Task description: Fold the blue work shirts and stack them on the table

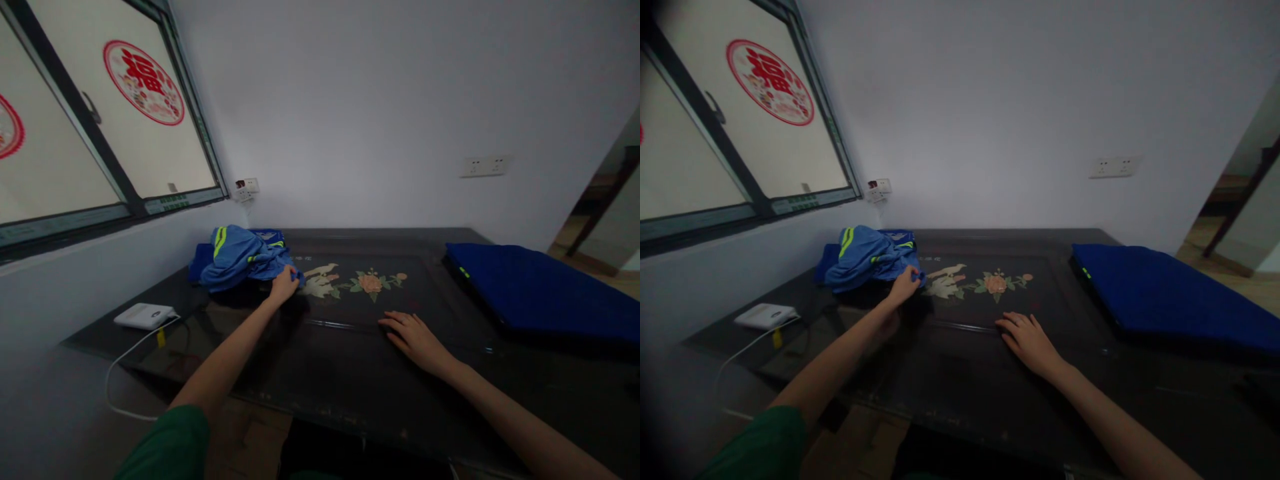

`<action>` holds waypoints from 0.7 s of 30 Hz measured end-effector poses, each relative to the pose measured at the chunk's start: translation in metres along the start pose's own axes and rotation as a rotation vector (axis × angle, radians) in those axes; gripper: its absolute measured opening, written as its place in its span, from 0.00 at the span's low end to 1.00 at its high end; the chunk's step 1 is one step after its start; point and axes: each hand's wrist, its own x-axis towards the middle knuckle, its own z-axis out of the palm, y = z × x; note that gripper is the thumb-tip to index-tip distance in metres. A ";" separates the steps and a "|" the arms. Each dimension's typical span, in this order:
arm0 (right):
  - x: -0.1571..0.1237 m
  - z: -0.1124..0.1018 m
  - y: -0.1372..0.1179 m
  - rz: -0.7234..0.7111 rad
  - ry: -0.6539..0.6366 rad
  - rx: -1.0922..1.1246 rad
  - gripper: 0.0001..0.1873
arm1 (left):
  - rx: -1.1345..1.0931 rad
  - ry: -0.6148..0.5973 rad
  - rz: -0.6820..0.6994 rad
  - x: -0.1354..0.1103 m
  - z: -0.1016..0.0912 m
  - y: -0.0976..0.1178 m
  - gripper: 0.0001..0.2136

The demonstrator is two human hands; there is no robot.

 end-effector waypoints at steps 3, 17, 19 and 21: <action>0.001 0.004 0.004 0.000 0.046 0.046 0.21 | -0.093 -0.099 0.133 -0.025 0.025 0.054 0.10; 0.006 -0.011 0.026 0.098 0.352 0.758 0.17 | -0.656 -0.493 0.610 -0.101 0.023 0.178 0.19; 0.008 -0.016 0.027 0.144 0.366 0.781 0.15 | -0.487 -0.367 0.559 -0.089 0.006 0.159 0.19; 0.009 -0.020 0.025 0.175 0.371 0.798 0.14 | -0.208 -0.324 0.487 -0.080 -0.006 0.133 0.25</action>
